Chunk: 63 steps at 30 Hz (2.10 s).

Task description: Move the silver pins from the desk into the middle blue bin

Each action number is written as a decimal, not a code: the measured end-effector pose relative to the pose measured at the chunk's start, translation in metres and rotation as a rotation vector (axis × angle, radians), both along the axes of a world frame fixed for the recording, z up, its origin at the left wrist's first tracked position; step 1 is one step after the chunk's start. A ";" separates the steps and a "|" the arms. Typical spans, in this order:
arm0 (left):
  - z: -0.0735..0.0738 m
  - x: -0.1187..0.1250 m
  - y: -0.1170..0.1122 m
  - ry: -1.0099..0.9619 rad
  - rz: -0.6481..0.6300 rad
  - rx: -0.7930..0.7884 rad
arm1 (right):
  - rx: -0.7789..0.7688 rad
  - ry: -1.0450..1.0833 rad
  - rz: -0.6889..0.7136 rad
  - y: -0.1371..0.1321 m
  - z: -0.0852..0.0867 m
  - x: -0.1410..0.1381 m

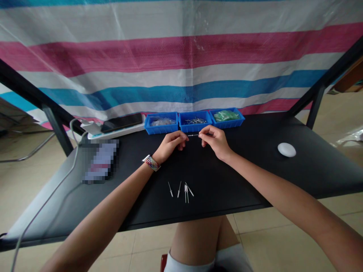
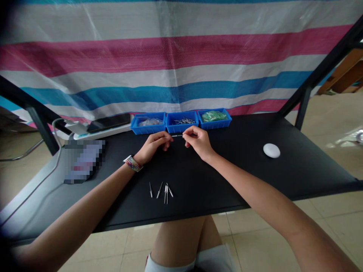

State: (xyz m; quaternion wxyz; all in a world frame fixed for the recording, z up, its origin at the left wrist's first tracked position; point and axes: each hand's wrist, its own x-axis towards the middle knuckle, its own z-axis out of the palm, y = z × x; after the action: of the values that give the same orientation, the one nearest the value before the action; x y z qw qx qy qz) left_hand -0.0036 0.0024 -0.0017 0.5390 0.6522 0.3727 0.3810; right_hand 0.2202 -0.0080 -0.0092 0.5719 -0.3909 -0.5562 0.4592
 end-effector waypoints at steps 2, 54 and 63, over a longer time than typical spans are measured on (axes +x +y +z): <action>-0.001 0.000 0.001 -0.012 -0.004 -0.011 | 0.001 0.056 -0.083 0.006 0.002 0.004; -0.002 0.000 0.003 0.067 -0.029 0.015 | 0.567 -0.795 -0.478 0.014 0.015 0.042; -0.003 0.000 0.003 0.096 -0.016 0.032 | 0.529 -0.884 -0.403 0.024 0.010 0.041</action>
State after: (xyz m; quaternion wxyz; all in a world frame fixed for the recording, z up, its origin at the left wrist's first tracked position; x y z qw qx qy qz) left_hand -0.0040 0.0059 -0.0049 0.5131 0.6814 0.3866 0.3507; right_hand 0.2611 0.0161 0.0004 0.4394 -0.4882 -0.7537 -0.0226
